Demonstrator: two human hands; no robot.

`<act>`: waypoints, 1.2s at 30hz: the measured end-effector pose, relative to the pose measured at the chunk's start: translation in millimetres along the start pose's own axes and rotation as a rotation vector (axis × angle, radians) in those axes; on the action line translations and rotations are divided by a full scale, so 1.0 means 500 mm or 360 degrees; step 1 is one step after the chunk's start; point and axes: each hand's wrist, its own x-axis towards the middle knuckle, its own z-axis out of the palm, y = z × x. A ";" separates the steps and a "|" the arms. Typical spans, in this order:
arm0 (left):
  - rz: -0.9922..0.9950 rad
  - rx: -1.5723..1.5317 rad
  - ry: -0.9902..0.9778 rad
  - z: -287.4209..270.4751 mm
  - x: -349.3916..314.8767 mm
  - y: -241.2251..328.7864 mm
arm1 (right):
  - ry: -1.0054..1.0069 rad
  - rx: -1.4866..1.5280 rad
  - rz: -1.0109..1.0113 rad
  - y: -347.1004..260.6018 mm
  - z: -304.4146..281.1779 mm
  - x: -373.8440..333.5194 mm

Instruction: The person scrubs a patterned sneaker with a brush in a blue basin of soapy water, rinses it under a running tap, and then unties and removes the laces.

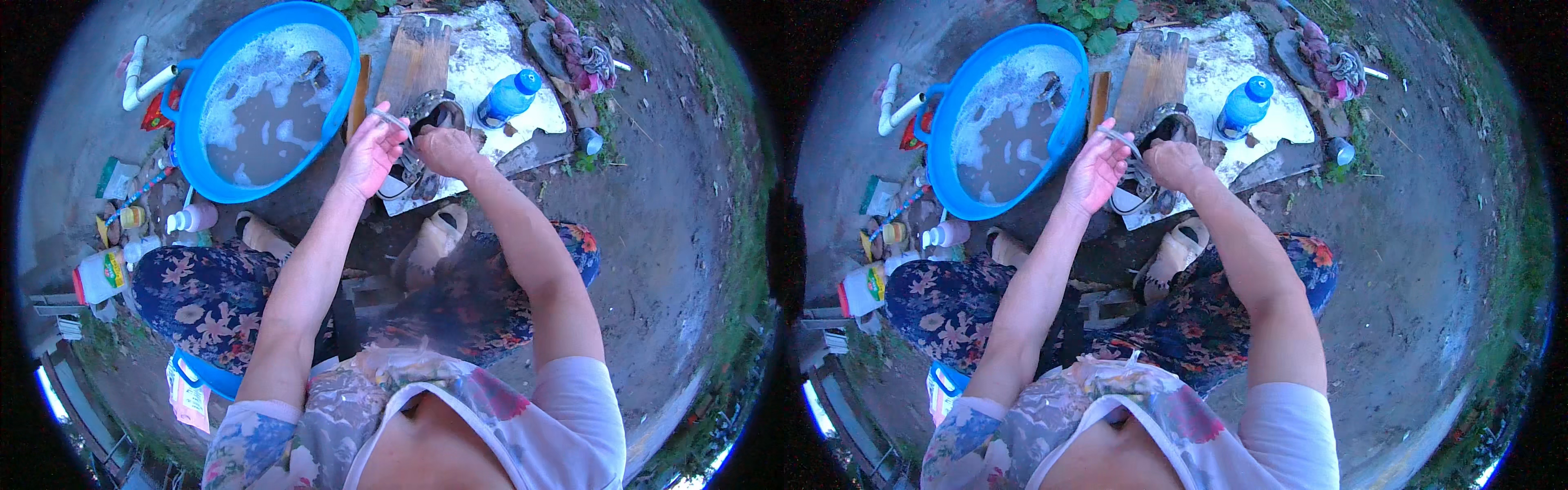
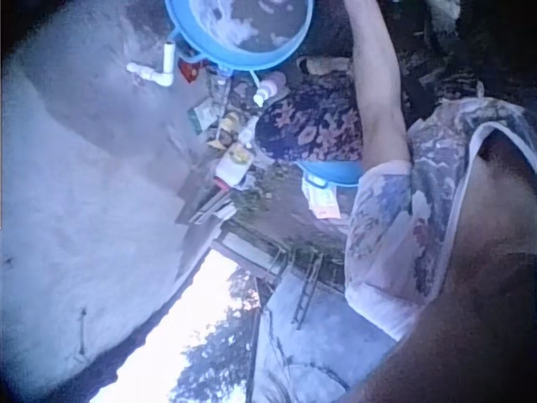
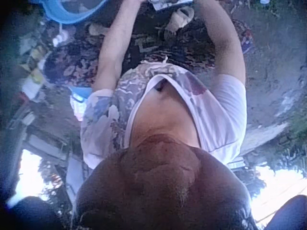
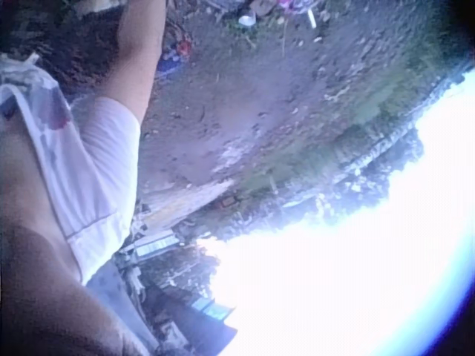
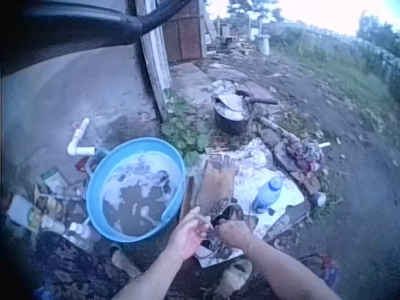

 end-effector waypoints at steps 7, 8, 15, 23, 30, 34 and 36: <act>0.1008 0.2585 0.0006 -0.049 -0.018 -0.082 | 0.0183 0.0767 -0.0049 0.010 -0.038 0.053; 0.0906 0.2721 0.0138 -0.021 -0.032 -0.084 | 0.0180 0.0715 -0.0013 -0.004 -0.046 0.052; 0.1155 0.3327 -0.0237 -0.069 -0.017 -0.055 | 0.0265 0.1700 0.0773 -0.007 -0.112 0.049; 0.0694 0.3168 -0.0151 -0.119 -0.029 -0.038 | 0.0828 0.0047 0.0837 0.066 -0.115 0.019; 0.0666 0.3124 -0.0259 -0.088 -0.030 0.000 | 0.0035 0.0623 -0.0404 -0.051 -0.055 0.023; 0.0787 0.2971 -0.0397 -0.069 -0.007 0.025 | -0.0008 0.0447 -0.0353 -0.012 -0.020 0.036; 0.0844 0.2858 -0.0475 -0.077 0.011 0.020 | 0.0007 0.0436 -0.0294 -0.005 -0.029 0.042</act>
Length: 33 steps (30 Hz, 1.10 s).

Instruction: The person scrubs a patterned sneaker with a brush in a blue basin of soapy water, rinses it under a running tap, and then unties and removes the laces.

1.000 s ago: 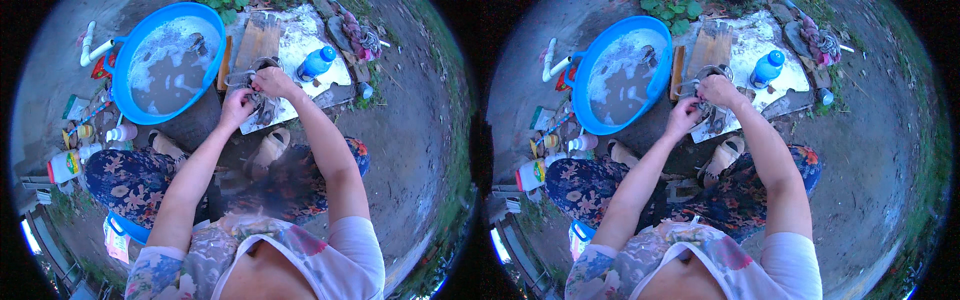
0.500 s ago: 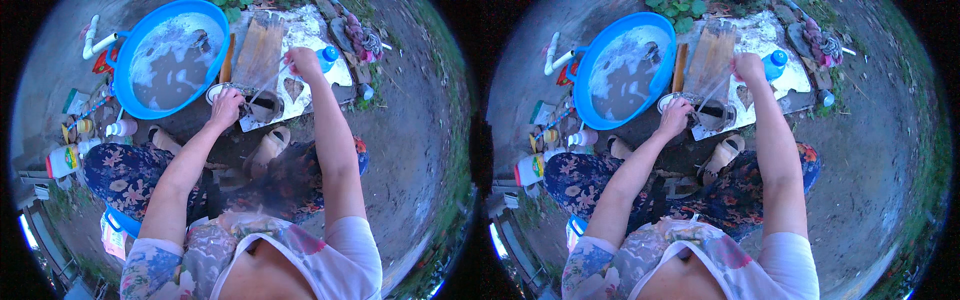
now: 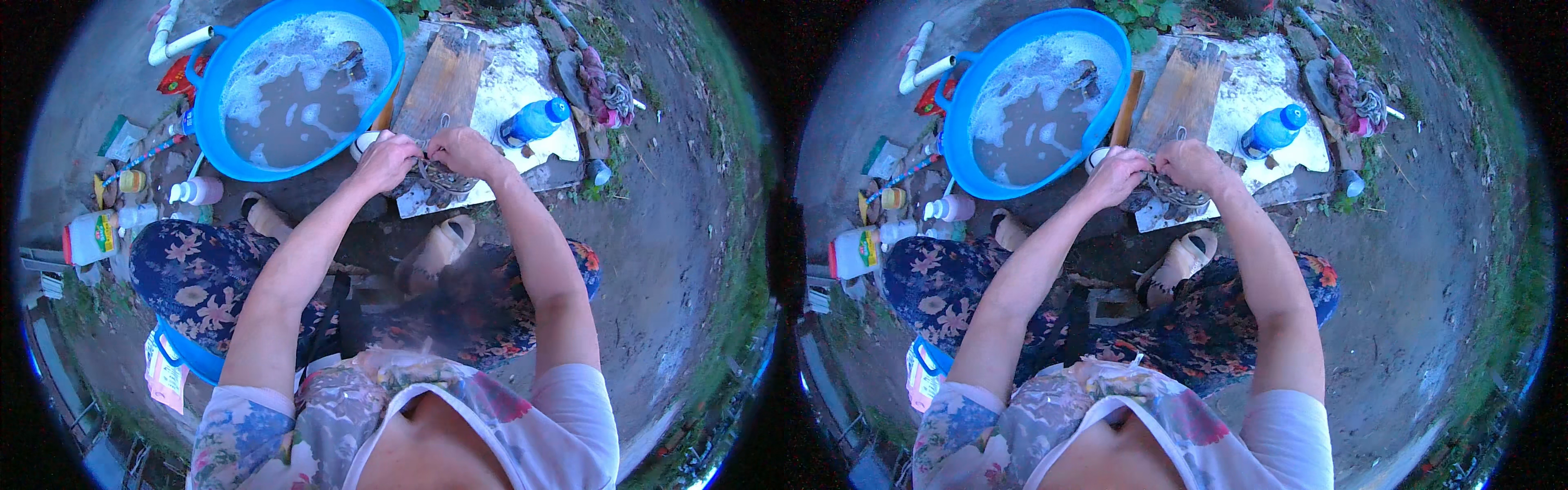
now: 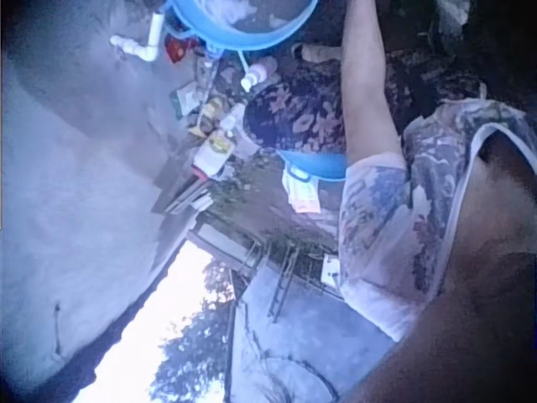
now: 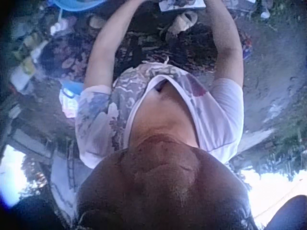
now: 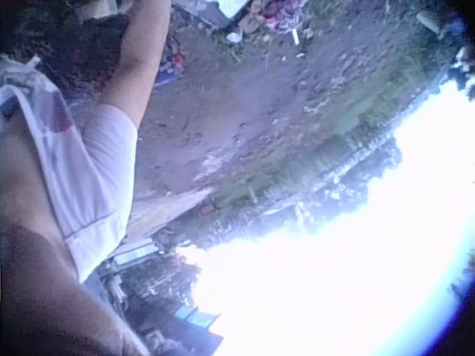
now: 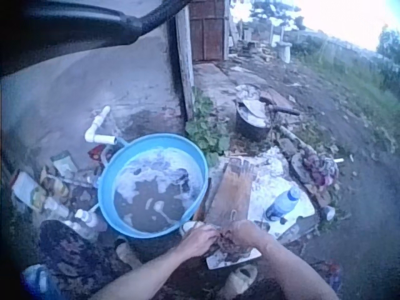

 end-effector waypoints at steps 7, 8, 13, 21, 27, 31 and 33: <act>0.0013 0.0059 0.0025 0.012 0.026 0.018 | 0.0323 0.0256 0.0439 0.034 0.051 0.013; 0.0016 0.0086 0.0043 0.012 0.024 0.020 | 0.0337 0.0332 0.0486 0.031 0.050 0.017; 0.0146 0.0213 0.0245 0.018 0.017 0.031 | 0.0488 0.0327 0.0654 0.034 0.074 0.037; -0.0206 0.0189 0.0150 0.065 -0.009 0.046 | 0.0682 0.0632 0.1220 0.055 0.161 0.056; -0.0150 0.0117 0.0264 0.079 -0.018 0.032 | 0.0614 0.0557 0.1333 0.089 0.193 0.070; -0.0305 0.0016 0.0124 0.113 -0.039 -0.010 | -0.0075 0.1252 0.1345 0.042 0.123 0.050; -0.0337 0.0087 0.0033 0.101 -0.028 0.010 | 0.0102 0.1166 0.1169 0.055 0.145 0.041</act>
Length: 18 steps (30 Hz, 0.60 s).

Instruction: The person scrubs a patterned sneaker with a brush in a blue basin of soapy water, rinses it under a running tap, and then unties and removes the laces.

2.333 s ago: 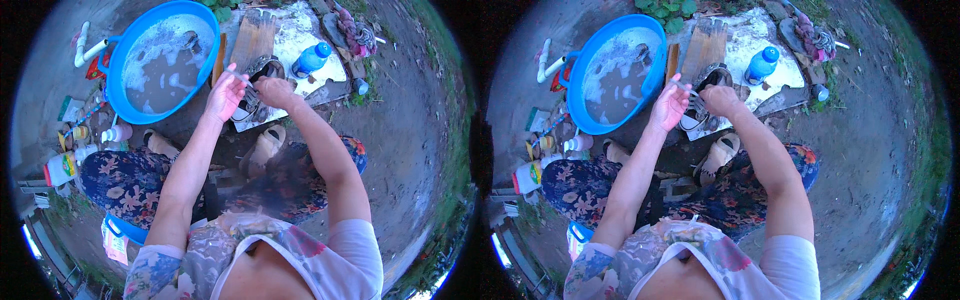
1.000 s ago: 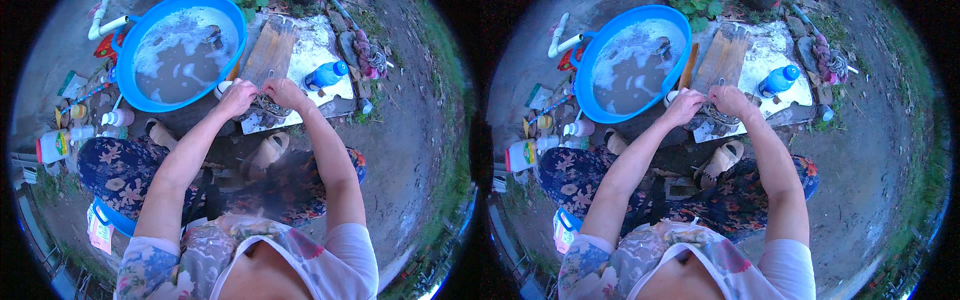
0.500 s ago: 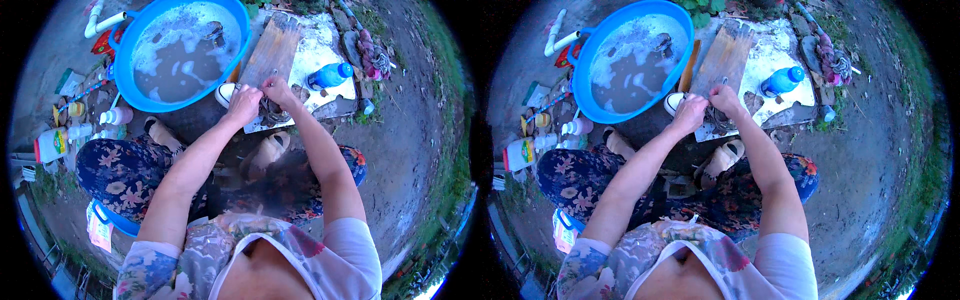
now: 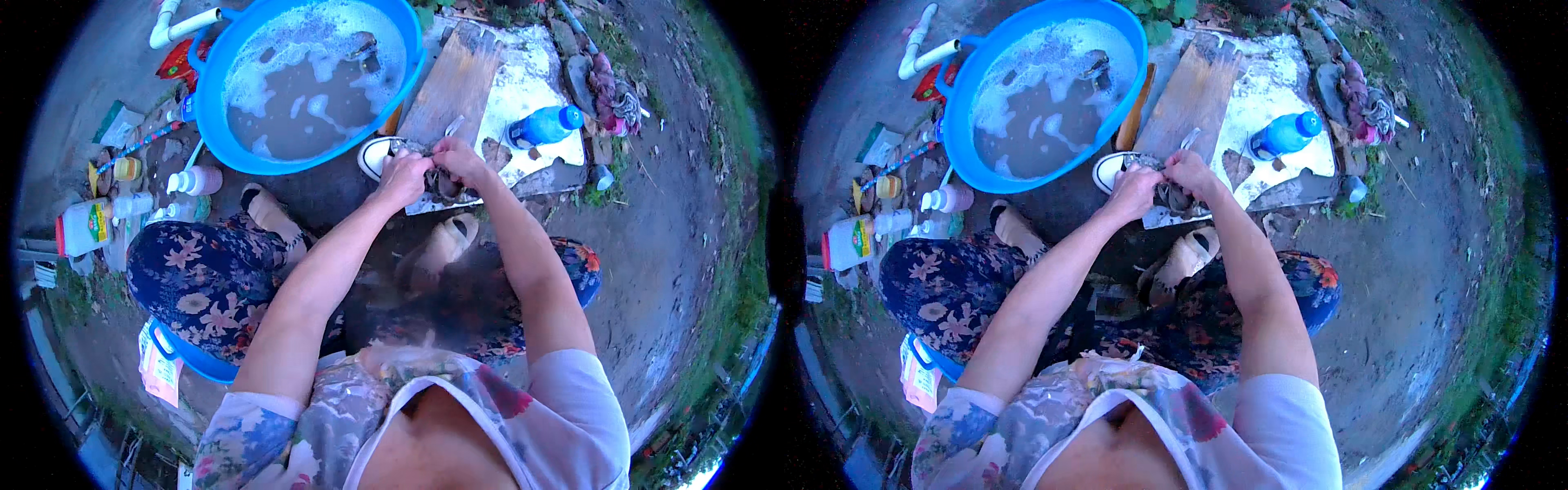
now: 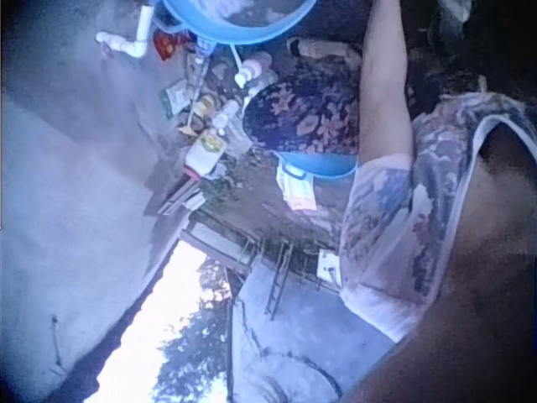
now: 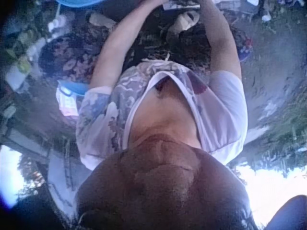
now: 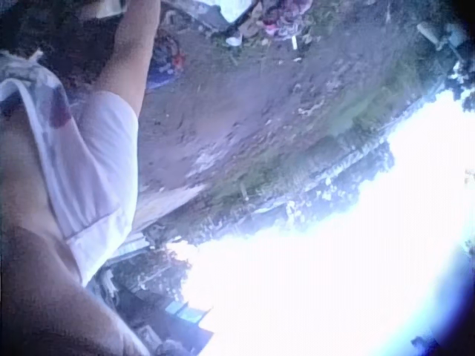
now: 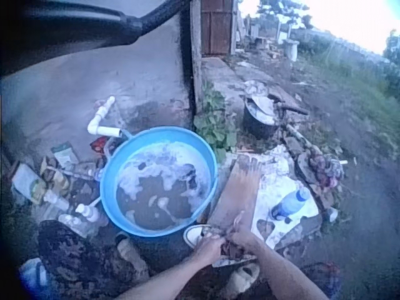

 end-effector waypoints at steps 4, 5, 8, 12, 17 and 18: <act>-0.0014 0.0104 0.0048 0.000 -0.006 0.024 | 0.0421 -0.0326 -0.0154 0.025 0.026 0.013; 0.0003 0.0136 0.0096 -0.001 -0.003 0.025 | 0.0559 -0.0360 -0.0102 0.011 0.031 0.009; 0.0039 0.0076 0.0194 -0.001 0.004 0.026 | 0.0821 -0.0211 -0.0023 0.004 0.036 0.017; 0.0078 -0.0162 0.0401 0.004 -0.003 0.011 | 0.0721 0.0138 -0.0033 0.027 0.025 0.027; -0.0372 -0.0122 0.0671 -0.046 -0.048 0.080 | 0.0209 0.0888 0.0233 -0.008 0.000 -0.039; -0.0498 -0.0158 0.0379 -0.036 -0.046 0.086 | 0.0071 0.0833 0.0150 -0.007 0.007 -0.046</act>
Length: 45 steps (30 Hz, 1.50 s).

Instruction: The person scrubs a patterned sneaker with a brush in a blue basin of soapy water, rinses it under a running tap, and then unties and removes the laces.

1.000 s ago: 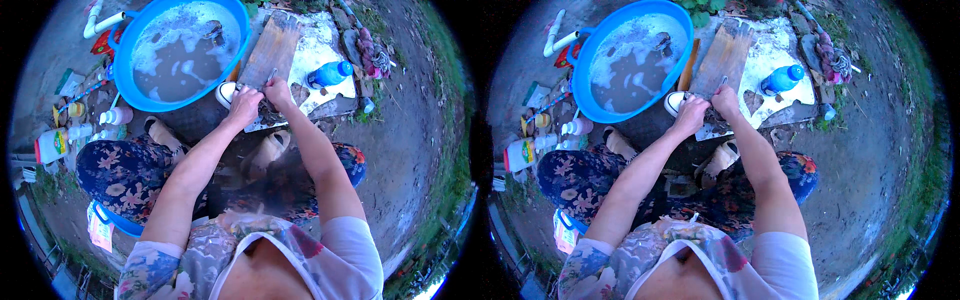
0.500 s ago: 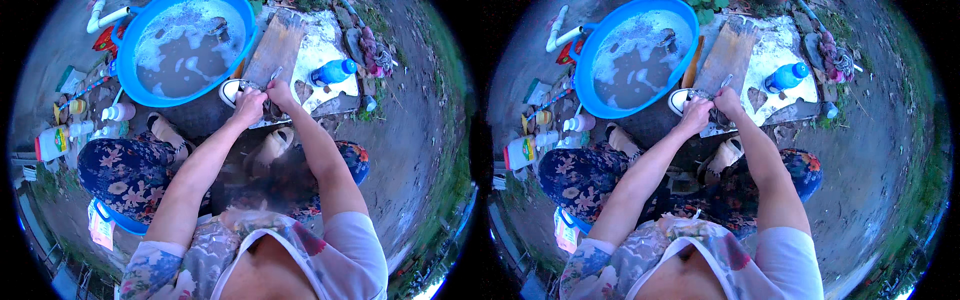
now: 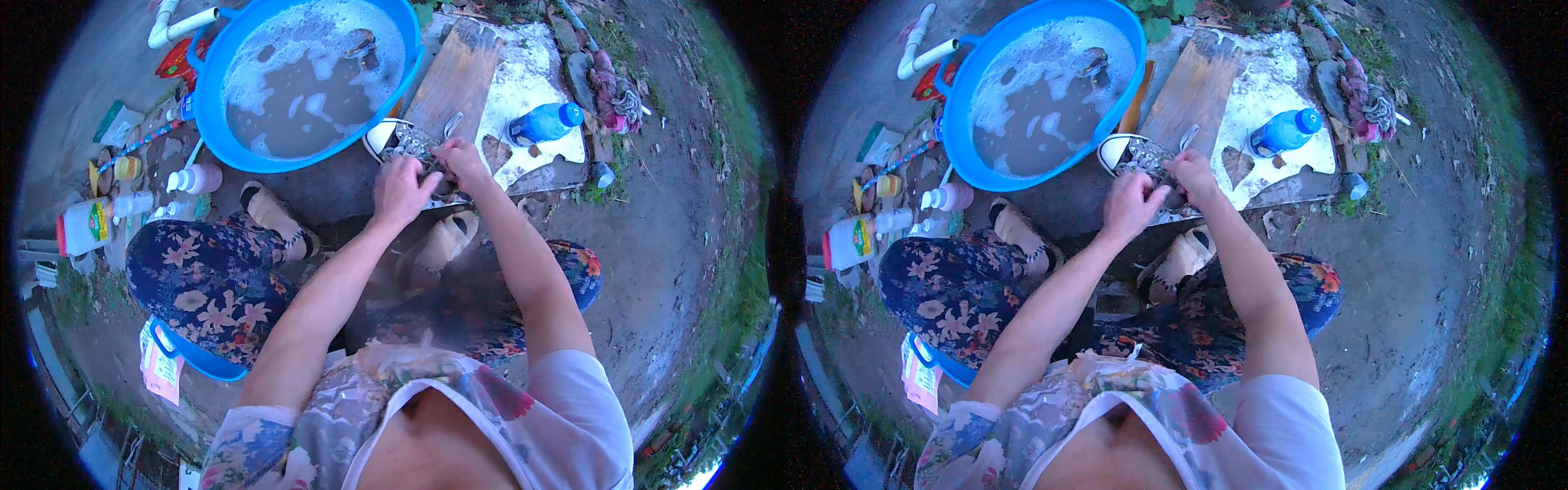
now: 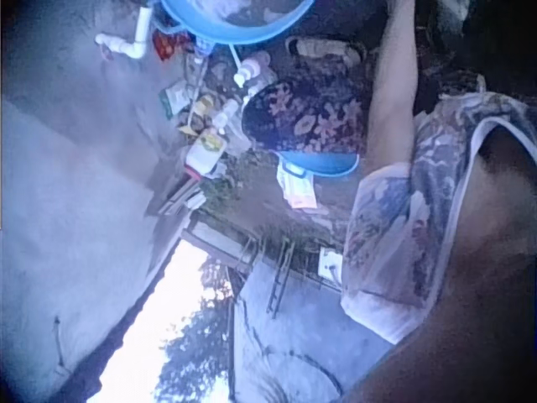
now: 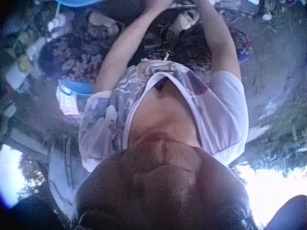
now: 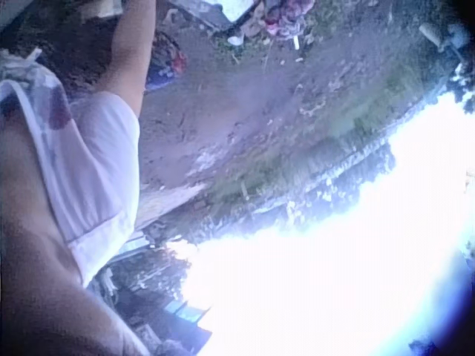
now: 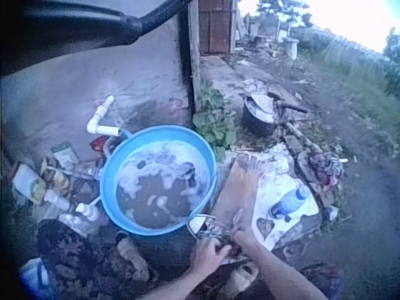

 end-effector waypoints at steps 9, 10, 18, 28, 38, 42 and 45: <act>-0.0284 -0.0214 -0.0354 0.066 -0.036 -0.067 | 0.0583 -0.0618 0.0063 -0.086 -0.008 -0.012; -0.0298 -0.0265 -0.0368 0.075 -0.065 -0.088 | 0.0690 -0.0156 -0.0059 -0.057 -0.092 0.054; -0.0535 -0.0570 -0.0247 0.062 -0.072 -0.109 | 0.0278 -0.0560 -0.0913 -0.102 -0.046 0.034; -0.0450 -0.0686 0.0000 0.083 -0.042 -0.088 | -0.0138 -0.2238 -0.0536 -0.085 -0.009 -0.095; -0.0549 -0.0762 -0.0156 0.033 0.007 -0.095 | 0.0242 -0.1587 -0.0865 -0.047 -0.053 -0.080; -0.0669 -0.1041 -0.0103 0.069 0.018 -0.079 | 0.0270 -0.1414 -0.0894 -0.019 -0.080 -0.057; -0.0403 -0.0732 0.0069 0.060 0.013 -0.046 | 0.0146 -0.1309 -0.0875 -0.001 -0.093 -0.038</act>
